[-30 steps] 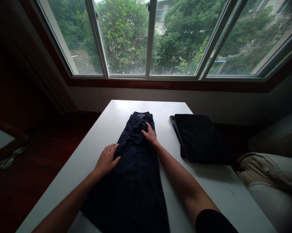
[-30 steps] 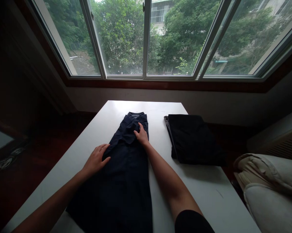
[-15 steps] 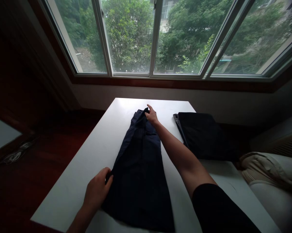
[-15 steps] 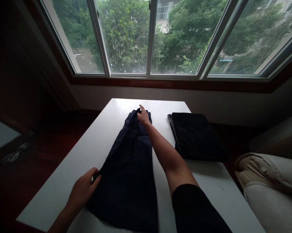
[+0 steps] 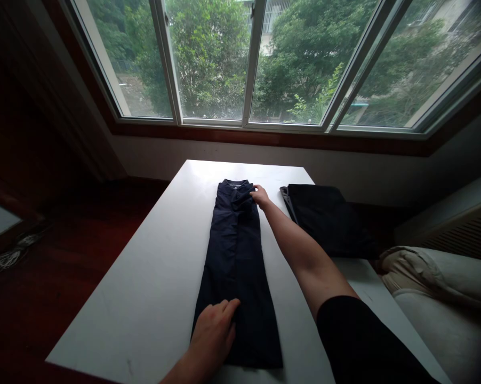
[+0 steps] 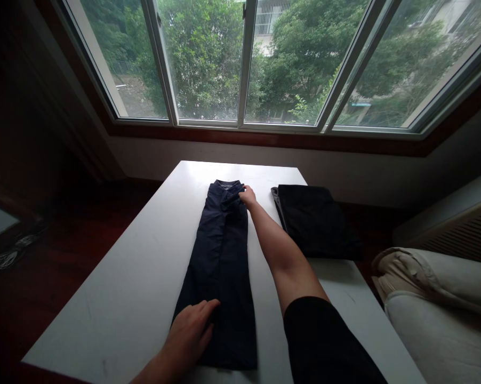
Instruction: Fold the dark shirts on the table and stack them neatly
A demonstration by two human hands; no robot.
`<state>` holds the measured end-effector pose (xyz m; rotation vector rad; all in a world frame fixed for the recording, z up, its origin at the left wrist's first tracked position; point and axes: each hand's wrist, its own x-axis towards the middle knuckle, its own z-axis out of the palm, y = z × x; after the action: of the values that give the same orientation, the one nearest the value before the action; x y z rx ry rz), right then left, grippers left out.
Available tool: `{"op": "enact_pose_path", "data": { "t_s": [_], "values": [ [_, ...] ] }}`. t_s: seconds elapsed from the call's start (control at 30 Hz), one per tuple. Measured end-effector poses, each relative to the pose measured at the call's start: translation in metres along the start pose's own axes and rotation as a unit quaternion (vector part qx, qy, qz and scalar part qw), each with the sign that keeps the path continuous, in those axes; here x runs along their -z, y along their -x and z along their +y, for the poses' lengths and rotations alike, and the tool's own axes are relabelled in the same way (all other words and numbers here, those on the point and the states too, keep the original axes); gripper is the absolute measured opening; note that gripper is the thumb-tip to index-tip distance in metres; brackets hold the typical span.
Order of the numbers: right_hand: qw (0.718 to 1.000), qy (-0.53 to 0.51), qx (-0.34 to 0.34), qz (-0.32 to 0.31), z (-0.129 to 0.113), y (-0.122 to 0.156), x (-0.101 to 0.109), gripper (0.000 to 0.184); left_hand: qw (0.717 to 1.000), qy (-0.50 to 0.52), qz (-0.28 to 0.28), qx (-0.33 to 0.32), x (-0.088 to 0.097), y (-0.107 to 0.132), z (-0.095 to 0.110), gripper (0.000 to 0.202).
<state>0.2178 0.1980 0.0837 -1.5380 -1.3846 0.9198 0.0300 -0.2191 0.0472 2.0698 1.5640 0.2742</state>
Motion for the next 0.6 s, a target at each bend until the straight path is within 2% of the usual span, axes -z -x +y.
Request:
{"op": "enact_pose_path", "data": {
  "t_s": [0.2,0.37,0.5,0.6],
  "values": [
    [1.000,-0.021,0.002,0.015,0.000,-0.004,0.005,0.050,0.995,-0.040,-0.055,-0.070,0.008,0.006,-0.007,0.056],
    [0.994,-0.066,-0.084,-0.009,0.009,-0.011,0.000,0.046,0.991,-0.040,-0.089,-0.091,0.020,0.012,-0.007,0.052],
    [0.991,-0.067,-0.115,-0.023,0.024,-0.003,-0.009,0.034,0.988,0.031,-0.115,-0.096,0.038,0.018,-0.009,0.060],
    [0.993,-0.053,-0.102,-0.033,0.033,0.009,-0.014,0.028,0.978,0.090,-0.144,-0.124,0.052,0.019,-0.012,0.064]
  ]
}}
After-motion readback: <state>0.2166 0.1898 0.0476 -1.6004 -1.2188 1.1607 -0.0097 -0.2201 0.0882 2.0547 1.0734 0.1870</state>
